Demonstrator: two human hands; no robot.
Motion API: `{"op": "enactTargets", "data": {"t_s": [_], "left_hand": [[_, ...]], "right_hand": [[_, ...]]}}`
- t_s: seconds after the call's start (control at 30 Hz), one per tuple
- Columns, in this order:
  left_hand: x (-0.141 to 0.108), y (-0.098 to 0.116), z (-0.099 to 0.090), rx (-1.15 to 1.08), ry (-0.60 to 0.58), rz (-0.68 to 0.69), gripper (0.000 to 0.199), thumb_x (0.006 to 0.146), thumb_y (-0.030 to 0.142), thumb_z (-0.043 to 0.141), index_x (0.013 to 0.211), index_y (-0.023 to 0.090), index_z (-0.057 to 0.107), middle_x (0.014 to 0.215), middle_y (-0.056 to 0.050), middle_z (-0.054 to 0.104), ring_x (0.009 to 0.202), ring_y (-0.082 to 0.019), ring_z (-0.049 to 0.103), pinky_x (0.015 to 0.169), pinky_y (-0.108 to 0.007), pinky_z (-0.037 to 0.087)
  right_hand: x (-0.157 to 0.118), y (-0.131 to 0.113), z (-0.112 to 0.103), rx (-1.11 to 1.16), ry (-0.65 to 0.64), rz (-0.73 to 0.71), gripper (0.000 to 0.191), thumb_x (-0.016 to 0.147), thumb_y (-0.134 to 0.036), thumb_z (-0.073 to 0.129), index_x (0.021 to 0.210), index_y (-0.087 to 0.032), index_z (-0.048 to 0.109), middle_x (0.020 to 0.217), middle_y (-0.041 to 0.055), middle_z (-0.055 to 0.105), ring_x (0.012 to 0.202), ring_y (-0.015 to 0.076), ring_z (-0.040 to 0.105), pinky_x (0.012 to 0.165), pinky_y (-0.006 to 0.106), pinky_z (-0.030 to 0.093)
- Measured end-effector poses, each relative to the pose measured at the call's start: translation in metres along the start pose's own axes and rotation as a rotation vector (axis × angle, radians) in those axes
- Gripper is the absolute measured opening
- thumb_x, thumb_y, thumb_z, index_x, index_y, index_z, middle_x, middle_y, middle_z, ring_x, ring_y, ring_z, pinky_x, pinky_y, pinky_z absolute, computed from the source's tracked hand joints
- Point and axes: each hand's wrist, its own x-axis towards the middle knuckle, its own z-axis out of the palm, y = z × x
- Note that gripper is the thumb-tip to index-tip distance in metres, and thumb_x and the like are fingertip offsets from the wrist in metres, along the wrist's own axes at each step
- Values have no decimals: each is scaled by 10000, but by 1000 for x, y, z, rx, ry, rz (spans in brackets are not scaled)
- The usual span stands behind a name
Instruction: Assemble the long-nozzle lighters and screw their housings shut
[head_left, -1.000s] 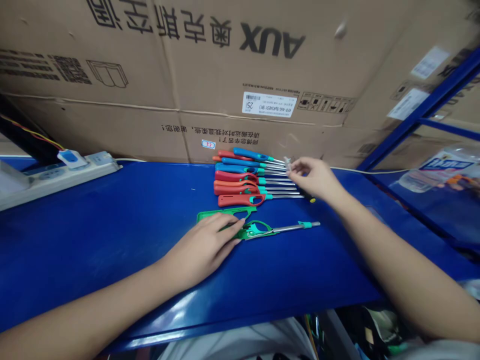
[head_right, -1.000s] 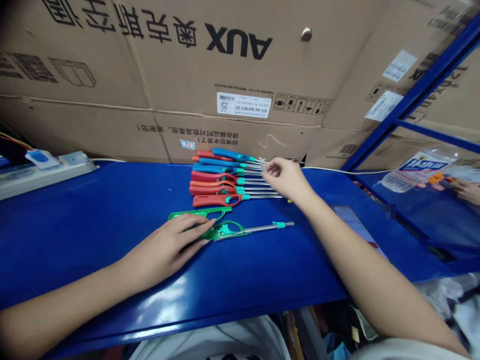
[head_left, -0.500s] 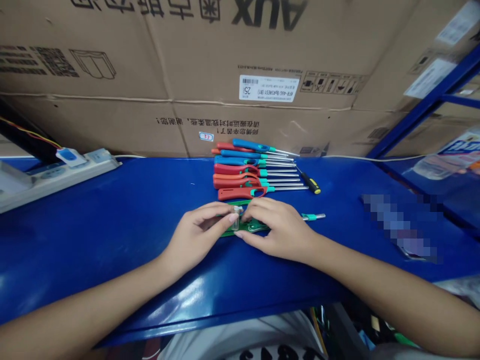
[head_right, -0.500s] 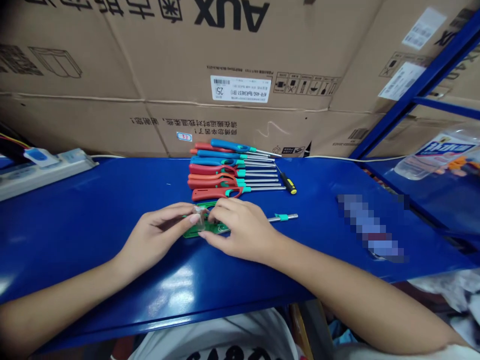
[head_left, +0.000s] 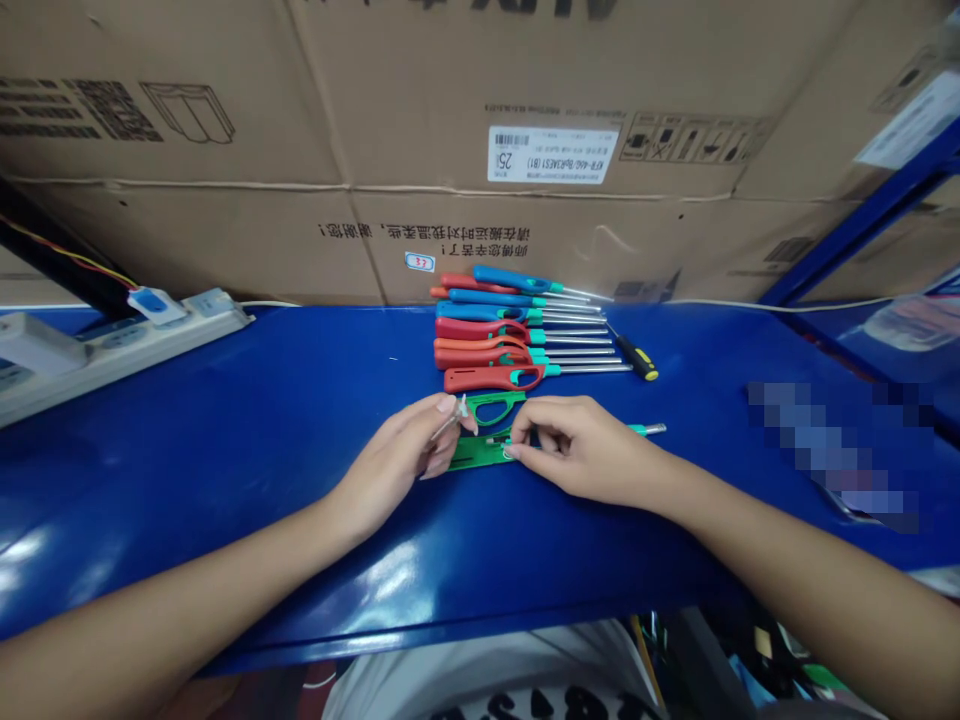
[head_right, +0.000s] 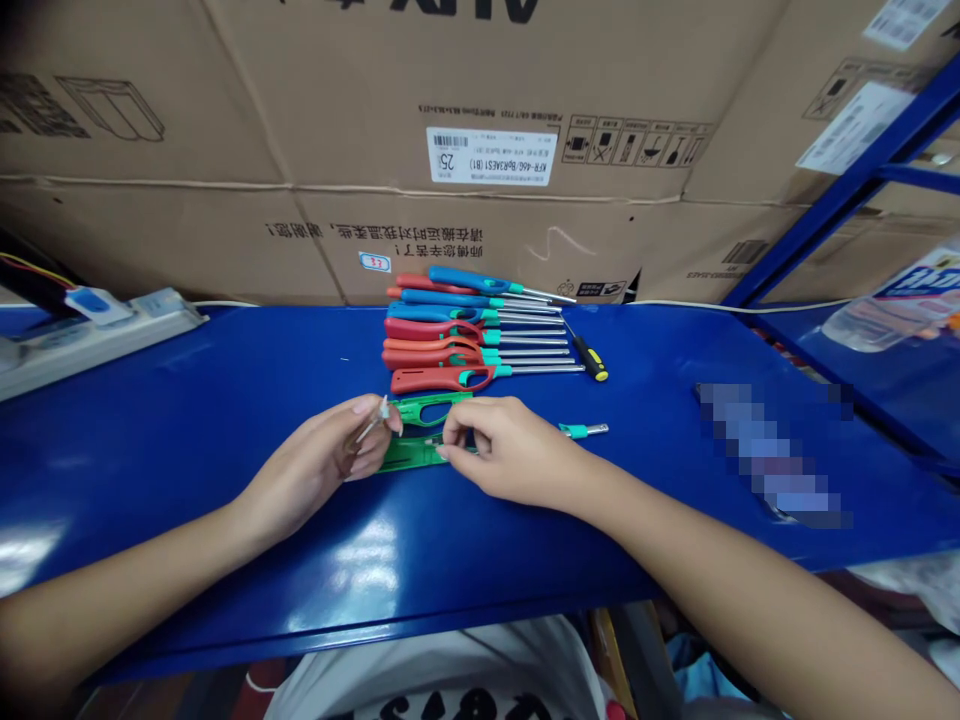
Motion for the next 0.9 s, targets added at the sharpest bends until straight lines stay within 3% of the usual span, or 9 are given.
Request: {"op": "enactTargets", "data": {"t_s": [0.13,0.3,0.6,0.9], "left_hand": [[-1,-1,-1,40,-12,-36,464,933,614,585,824,165,627,590,71,250,530,-94,203,489,-238,167],[-4,3,-1,74,-9,-31,444,944,589,588,815,169,645,584,72,232,526,-92,195,489,-236,162],[-6,7,-1,170,-45,-18,425,992,552,494,879,166,631,617,57,315,552,-104,261,494,-240,205],[-7,7,-3,571,-28,113,377,1016,416,450,725,190,526,609,47,401,581,-119,382,544,-242,299]], "right_hand": [[3,9,1,172,-34,110,158,899,-293,672,807,-167,643,553,-82,456,476,53,379,488,187,321],[5,14,2,362,-50,184,213,880,-350,690,809,-162,620,538,-88,451,460,45,366,448,181,284],[5,14,3,487,-138,212,233,868,-375,726,848,-160,636,559,-62,563,428,59,517,428,173,404],[5,16,4,500,-164,151,220,867,-359,741,872,-143,697,681,-15,634,493,77,604,450,179,503]]}}
